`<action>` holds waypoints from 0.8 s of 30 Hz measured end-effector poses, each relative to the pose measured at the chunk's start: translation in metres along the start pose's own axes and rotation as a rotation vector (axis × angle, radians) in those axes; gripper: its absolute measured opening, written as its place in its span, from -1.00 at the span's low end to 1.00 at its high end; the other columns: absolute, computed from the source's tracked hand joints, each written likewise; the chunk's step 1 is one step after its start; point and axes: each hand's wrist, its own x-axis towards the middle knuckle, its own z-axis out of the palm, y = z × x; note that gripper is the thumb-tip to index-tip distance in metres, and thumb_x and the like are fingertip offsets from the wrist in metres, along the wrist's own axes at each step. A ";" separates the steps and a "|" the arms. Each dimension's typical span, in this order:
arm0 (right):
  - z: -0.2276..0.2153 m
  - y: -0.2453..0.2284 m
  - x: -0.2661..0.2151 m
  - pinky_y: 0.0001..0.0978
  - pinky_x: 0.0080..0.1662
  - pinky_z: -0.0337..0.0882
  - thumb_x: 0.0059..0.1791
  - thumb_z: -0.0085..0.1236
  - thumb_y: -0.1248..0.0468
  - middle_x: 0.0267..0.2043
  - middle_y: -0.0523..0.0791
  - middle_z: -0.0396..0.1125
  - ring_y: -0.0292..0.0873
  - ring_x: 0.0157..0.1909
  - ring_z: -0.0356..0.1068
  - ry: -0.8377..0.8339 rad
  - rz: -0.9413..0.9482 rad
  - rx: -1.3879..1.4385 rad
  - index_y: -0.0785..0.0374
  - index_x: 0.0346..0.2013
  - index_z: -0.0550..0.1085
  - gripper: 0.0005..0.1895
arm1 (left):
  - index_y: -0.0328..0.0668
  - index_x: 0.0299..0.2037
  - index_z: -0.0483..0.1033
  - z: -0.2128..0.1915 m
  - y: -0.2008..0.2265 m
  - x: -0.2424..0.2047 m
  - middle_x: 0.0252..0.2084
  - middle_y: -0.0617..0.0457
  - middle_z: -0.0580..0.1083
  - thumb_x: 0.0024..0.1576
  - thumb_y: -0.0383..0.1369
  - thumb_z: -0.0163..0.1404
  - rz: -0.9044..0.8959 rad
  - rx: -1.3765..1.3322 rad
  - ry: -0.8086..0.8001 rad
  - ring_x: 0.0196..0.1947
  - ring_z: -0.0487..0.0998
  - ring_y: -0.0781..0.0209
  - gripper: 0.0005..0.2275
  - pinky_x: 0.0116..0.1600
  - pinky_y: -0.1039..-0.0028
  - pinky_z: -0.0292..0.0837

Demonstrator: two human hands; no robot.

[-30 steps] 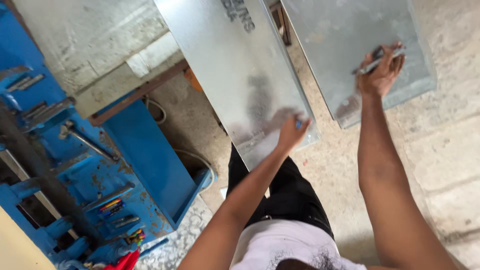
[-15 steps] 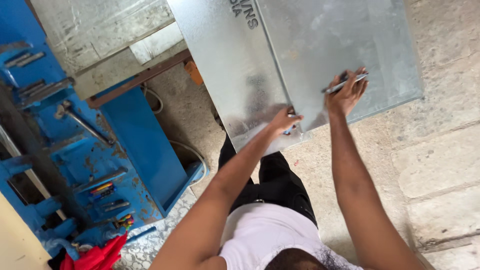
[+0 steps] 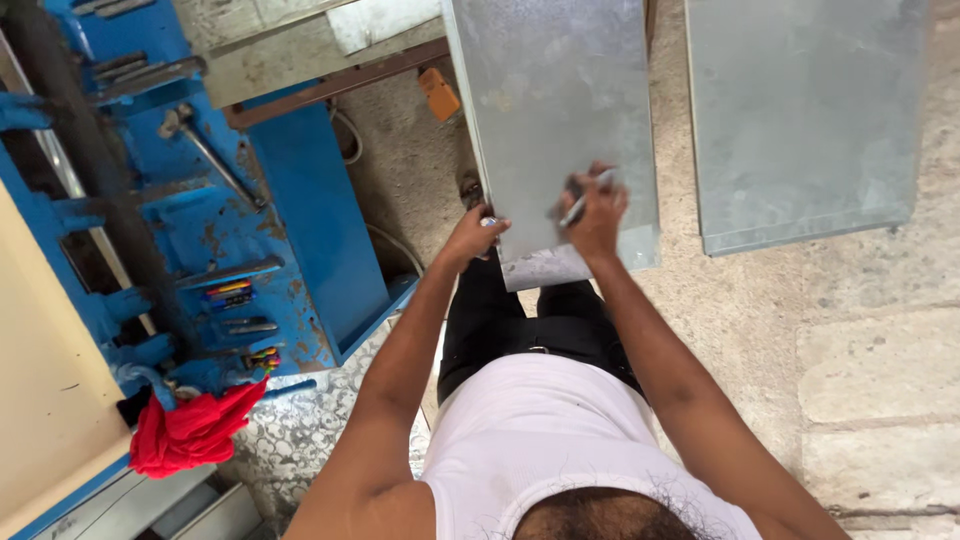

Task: The person uses a metal ruler and a marker to measure and mark lines on a large metal sheet. They repeatedly position the ruler at different intervals, draw straight lines, and flip the sheet over to continue marking the other side.

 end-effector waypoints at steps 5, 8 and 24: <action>0.014 -0.016 -0.004 0.26 0.40 -0.14 0.10 0.16 0.10 0.44 0.23 0.16 0.27 0.54 -0.02 0.098 -0.297 -0.121 0.13 0.20 0.40 -0.59 | -0.31 0.14 0.45 -0.020 -0.014 0.020 -0.18 -0.08 0.56 0.08 -0.14 0.21 0.009 0.145 0.129 -0.36 0.61 0.16 -0.49 -0.48 0.29 0.57; 0.008 -0.013 0.002 0.17 0.35 -0.04 0.07 0.22 0.15 0.45 0.17 0.17 0.19 0.51 0.05 0.042 -0.378 -0.097 0.13 0.20 0.40 -0.58 | -0.29 0.10 0.50 -0.034 -0.030 0.025 -0.20 -0.11 0.58 0.05 -0.15 0.22 0.035 0.050 0.190 -0.39 0.59 0.12 -0.52 -0.50 0.30 0.55; -0.010 -0.054 0.037 -0.30 0.03 0.52 0.08 0.25 0.27 0.05 -0.02 0.50 -0.11 0.03 0.56 -0.140 -0.302 0.498 0.30 0.09 0.40 -0.66 | -0.20 0.27 0.18 -0.013 0.058 -0.030 0.15 -0.25 0.37 0.01 -0.36 0.15 0.646 0.476 0.537 0.03 0.53 -0.31 -0.40 -0.03 0.08 0.53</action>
